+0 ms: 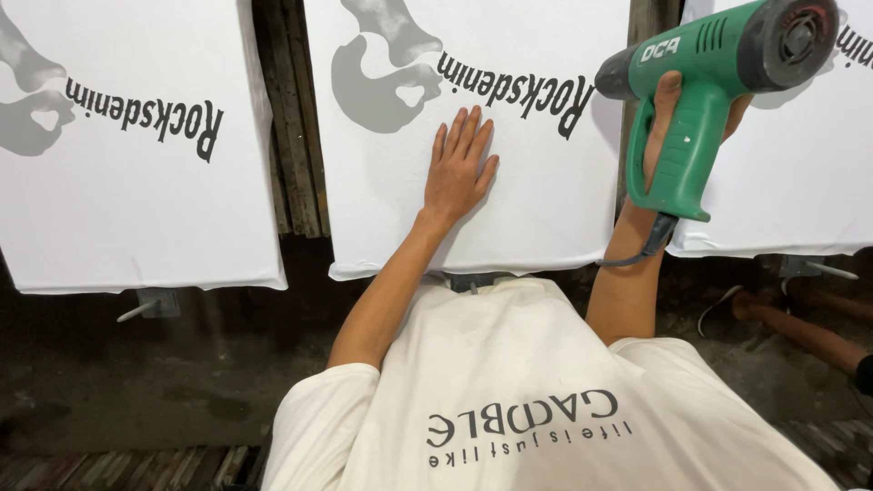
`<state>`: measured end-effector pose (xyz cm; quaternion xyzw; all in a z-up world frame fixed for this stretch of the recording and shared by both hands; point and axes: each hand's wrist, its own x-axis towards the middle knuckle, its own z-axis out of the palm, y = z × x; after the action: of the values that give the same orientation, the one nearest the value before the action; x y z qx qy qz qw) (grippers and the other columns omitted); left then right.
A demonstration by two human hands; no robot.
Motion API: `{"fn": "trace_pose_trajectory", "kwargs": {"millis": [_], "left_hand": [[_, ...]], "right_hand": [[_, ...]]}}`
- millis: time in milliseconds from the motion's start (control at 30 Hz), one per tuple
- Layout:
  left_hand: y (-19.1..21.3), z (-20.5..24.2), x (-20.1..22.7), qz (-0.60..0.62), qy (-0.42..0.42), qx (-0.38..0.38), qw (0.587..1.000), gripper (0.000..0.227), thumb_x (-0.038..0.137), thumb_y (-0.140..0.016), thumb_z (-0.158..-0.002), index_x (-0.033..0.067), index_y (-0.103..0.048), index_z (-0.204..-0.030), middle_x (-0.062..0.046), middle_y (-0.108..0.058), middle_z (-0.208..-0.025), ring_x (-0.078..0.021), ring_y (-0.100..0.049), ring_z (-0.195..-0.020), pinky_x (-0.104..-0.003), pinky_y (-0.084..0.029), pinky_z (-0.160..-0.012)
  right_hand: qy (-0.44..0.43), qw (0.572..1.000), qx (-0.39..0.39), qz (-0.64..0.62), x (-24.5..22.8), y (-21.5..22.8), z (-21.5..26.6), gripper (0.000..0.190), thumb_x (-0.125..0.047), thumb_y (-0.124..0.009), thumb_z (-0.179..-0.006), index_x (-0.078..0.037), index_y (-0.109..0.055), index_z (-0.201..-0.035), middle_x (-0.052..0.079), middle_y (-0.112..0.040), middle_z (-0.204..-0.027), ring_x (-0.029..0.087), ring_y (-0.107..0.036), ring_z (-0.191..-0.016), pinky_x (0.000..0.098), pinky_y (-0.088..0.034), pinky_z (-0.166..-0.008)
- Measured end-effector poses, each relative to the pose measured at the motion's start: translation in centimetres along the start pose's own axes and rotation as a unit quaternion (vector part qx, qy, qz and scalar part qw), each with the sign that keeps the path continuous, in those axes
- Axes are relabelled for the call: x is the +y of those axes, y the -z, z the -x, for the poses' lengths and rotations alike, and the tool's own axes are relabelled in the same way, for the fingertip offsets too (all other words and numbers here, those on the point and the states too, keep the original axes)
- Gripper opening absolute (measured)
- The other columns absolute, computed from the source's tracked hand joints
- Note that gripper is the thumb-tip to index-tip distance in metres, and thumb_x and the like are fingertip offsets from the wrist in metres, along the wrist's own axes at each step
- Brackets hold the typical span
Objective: The person uses a green heat gun to apply heat to a logo printed on a white t-shirt laid flat on a work surface. The person moves the heat gun back and forth over the design while keeping one hand on the fabric to stabilize it.
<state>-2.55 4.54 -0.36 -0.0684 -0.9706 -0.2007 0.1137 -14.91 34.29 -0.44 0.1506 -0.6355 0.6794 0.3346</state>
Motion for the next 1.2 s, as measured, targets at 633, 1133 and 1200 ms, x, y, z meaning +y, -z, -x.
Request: {"fn": "trace_pose_trajectory", "kwargs": {"millis": [633,1133,1200], "left_hand": [[3.6,7.6,-1.6,-0.036,-0.001,-0.040,0.999,0.062,0.037,-0.051,-0.105,0.0070,-0.033,-0.156,-0.011,-0.027,-0.164,-0.0260,-0.023,-0.154,-0.048,-0.020,-0.126],[7.5,16.3,-4.8,-0.026,-0.031,-0.015,0.999,0.056,0.035,-0.050,-0.106,0.0062,-0.040,-0.153,-0.011,-0.035,-0.161,-0.0240,-0.030,-0.151,-0.046,-0.023,-0.125],[7.5,17.9,-5.1,0.006,-0.011,-0.018,1.000,0.053,0.031,-0.050,-0.107,0.0055,-0.042,-0.152,-0.011,-0.035,-0.161,-0.0248,-0.030,-0.151,-0.045,-0.024,-0.125]], "right_hand": [[-0.129,0.978,-0.011,0.162,-19.2,-5.2,3.9,0.051,-0.016,-0.077,-0.110,-0.015,-0.042,-0.147,0.016,-0.056,-0.145,0.037,-0.055,-0.134,0.0549,-0.048,-0.117],[-0.110,0.987,-0.055,0.102,-28.4,-8.4,11.9,0.037,-0.019,-0.066,-0.112,-0.016,-0.047,-0.144,0.009,-0.056,-0.142,0.033,-0.054,-0.132,0.0555,-0.047,-0.117],[-0.156,0.985,-0.056,0.041,-29.7,-8.9,12.5,0.033,-0.023,-0.070,-0.108,-0.020,-0.053,-0.136,0.001,-0.060,-0.128,0.026,-0.058,-0.121,0.0525,-0.051,-0.109]]}}
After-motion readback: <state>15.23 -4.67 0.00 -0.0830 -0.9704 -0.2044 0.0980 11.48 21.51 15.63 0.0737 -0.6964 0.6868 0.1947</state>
